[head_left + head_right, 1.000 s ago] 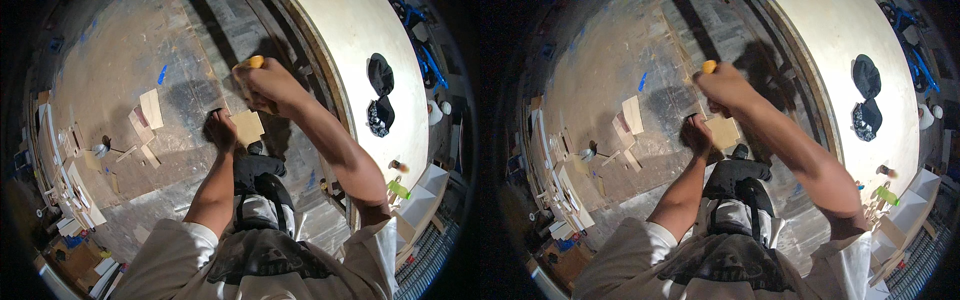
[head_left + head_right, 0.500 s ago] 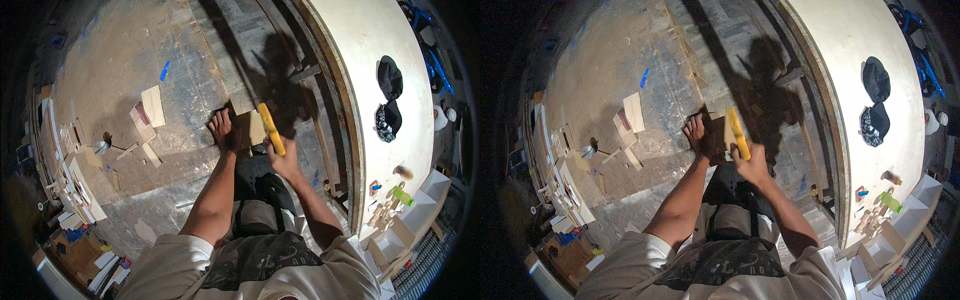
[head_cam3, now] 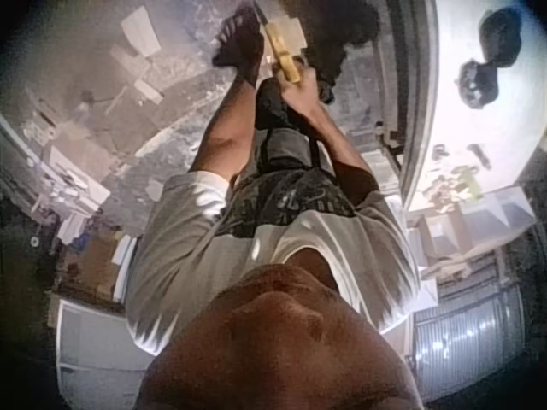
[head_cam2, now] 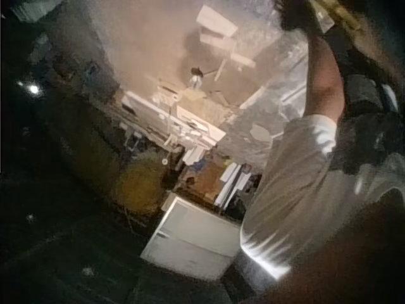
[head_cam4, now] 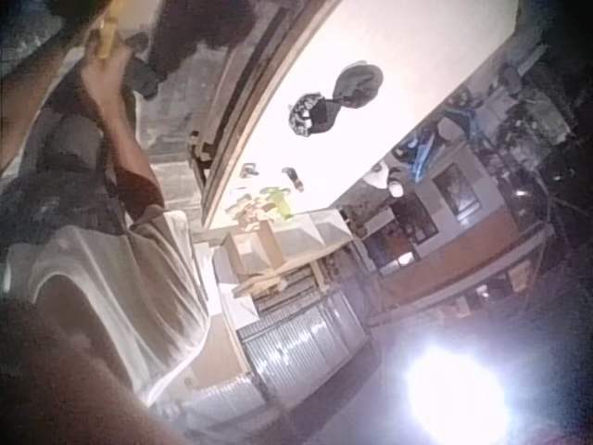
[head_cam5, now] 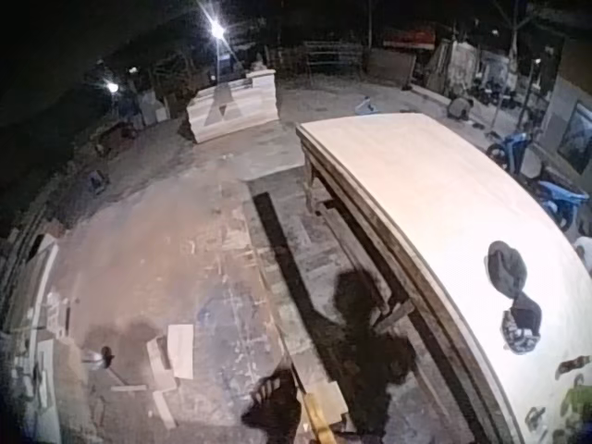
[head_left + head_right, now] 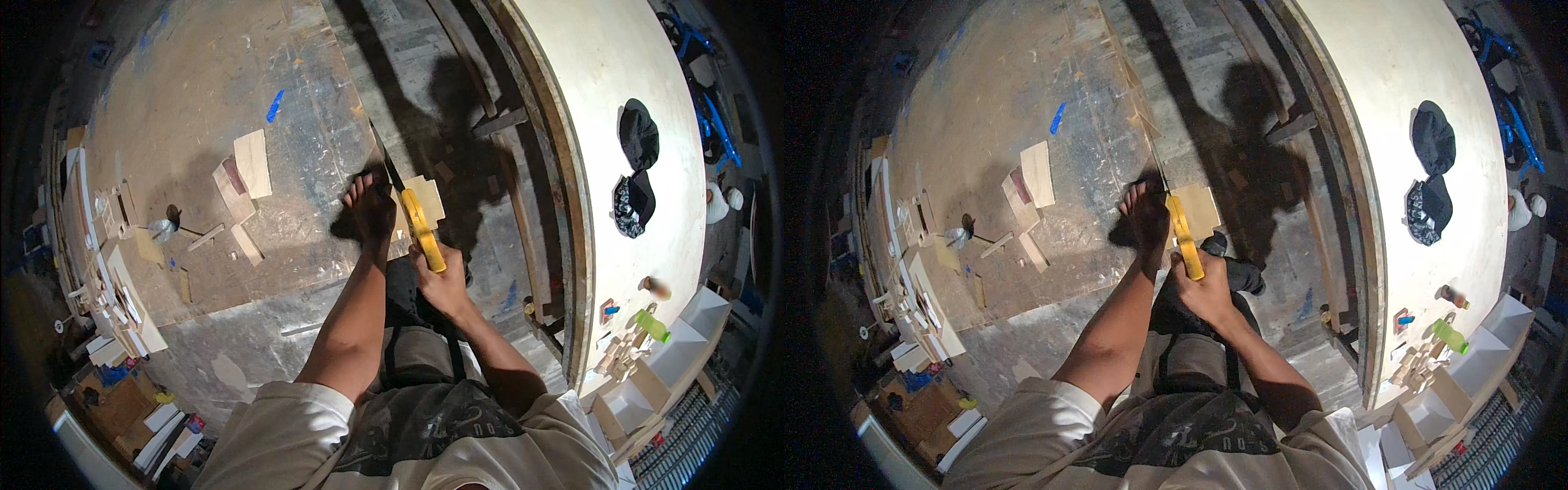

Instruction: The person saws a small piece of wood using a hand saw on a workbench.

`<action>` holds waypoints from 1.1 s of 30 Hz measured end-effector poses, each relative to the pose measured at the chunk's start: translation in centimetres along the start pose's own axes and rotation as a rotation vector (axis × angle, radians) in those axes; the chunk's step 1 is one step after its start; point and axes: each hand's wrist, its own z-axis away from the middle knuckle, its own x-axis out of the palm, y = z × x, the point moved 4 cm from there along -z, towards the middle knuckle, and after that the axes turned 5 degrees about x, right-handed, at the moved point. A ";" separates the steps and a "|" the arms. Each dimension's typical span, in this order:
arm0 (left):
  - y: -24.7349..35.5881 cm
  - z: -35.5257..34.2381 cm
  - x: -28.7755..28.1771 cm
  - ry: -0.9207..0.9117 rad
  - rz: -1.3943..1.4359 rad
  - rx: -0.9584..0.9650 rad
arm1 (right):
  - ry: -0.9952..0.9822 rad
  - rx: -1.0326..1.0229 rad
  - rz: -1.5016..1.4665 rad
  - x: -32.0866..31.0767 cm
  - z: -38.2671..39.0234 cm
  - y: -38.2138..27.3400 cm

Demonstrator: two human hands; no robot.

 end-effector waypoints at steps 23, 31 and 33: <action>0.4 1.0 1.2 0.133 0.066 0.314 | -0.030 -0.045 0.081 0.9 0.6 -7.9; 2.2 1.3 0.4 0.043 0.171 0.620 | -0.061 -0.051 0.043 0.7 -0.3 -8.6; 2.9 1.4 0.4 0.033 0.191 0.686 | -0.054 -0.063 0.017 0.4 0.6 -8.7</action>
